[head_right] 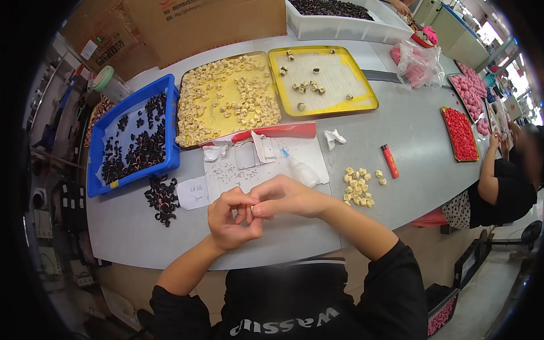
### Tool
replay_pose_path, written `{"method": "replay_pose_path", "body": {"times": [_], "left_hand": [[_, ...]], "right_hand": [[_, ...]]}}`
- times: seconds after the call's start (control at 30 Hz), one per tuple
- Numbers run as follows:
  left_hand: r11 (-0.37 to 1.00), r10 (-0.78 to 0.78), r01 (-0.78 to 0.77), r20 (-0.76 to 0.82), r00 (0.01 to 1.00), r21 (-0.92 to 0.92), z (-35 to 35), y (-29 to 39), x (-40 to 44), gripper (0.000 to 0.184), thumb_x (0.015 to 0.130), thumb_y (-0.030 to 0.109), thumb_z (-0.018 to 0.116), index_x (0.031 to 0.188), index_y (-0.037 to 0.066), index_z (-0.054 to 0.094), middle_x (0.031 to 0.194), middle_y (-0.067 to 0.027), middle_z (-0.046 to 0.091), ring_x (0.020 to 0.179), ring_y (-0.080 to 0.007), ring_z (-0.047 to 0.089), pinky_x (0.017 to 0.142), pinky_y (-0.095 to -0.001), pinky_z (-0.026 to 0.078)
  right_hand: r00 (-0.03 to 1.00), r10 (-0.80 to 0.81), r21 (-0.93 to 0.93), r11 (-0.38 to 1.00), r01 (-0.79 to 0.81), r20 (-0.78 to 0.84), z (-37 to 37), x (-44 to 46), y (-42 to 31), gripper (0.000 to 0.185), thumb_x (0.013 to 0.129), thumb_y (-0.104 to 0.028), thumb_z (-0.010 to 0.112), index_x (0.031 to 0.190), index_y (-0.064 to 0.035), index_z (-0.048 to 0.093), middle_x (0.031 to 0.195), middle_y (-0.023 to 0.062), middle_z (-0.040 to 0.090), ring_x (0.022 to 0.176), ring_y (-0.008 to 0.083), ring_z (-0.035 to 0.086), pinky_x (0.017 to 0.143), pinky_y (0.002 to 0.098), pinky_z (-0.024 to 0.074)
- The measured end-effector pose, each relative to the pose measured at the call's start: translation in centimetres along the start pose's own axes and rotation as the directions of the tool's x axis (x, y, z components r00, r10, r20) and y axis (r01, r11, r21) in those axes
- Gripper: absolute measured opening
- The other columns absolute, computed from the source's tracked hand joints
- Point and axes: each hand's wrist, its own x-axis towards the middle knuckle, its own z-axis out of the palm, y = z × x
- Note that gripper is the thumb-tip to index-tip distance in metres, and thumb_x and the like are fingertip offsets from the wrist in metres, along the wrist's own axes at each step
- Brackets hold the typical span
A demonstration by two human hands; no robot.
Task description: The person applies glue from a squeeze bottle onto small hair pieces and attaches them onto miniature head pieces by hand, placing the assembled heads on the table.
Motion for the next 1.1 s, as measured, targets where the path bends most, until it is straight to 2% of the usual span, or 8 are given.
{"method": "replay_pose_path", "body": {"times": [0.17, 0.27, 0.87, 1.1], "left_hand": [[1.0, -0.005, 0.005, 0.005, 1.0, -0.003, -0.04, 0.02, 0.0, 0.046, 0.053, -0.001, 0.075, 0.092, 0.013, 0.055, 0.059, -0.0014, 0.047, 0.049, -0.0144, 0.049, 0.045, -0.0247, 0.041], [0.997, 0.075, -0.075, 0.002, 0.997, -0.016, 0.08, -0.22, 0.26, 0.037, 0.06, -0.002, 0.07, 0.092, 0.007, 0.053, 0.056, 0.0014, 0.044, 0.042, -0.0035, 0.034, 0.042, -0.0172, 0.03], [0.996, 0.064, -0.064, 0.005, 0.998, -0.055, 0.19, -0.09, -0.01, 0.039, 0.06, -0.006, 0.067, 0.093, 0.006, 0.051, 0.059, 0.0022, 0.044, 0.044, -0.0016, 0.032, 0.044, -0.0161, 0.03], [0.997, 0.034, -0.033, 0.011, 0.999, -0.063, 0.05, 0.0, 0.11, 0.035, 0.061, -0.005, 0.067, 0.09, 0.006, 0.051, 0.053, 0.0039, 0.04, 0.044, -0.002, 0.032, 0.046, -0.0164, 0.031]], "right_hand": [[1.0, 0.005, 0.002, 1.0, -0.005, 0.001, 0.05, 0.0, -0.08, 0.026, 0.087, -0.026, 0.061, 0.085, -0.0004, 0.063, 0.08, 0.0025, 0.06, 0.071, 0.0084, 0.048, 0.063, 0.0234, 0.039], [1.0, 0.001, 0.01, 1.0, -0.001, 0.004, 0.04, -0.02, -0.09, 0.026, 0.087, -0.026, 0.061, 0.085, -0.0004, 0.063, 0.079, 0.0024, 0.06, 0.071, 0.0084, 0.048, 0.063, 0.0234, 0.039], [1.0, -0.001, 0.027, 1.0, 0.001, 0.006, 0.07, -0.01, 0.06, 0.024, 0.087, -0.025, 0.061, 0.084, -0.0014, 0.063, 0.079, 0.0013, 0.06, 0.07, 0.0078, 0.048, 0.063, 0.0228, 0.0397], [1.0, 0.003, 0.009, 1.0, -0.003, 0.01, 0.04, 0.03, 0.15, 0.025, 0.087, -0.026, 0.062, 0.081, -0.0019, 0.062, 0.079, 0.0014, 0.06, 0.069, 0.0076, 0.048, 0.063, 0.0227, 0.0402]]}}
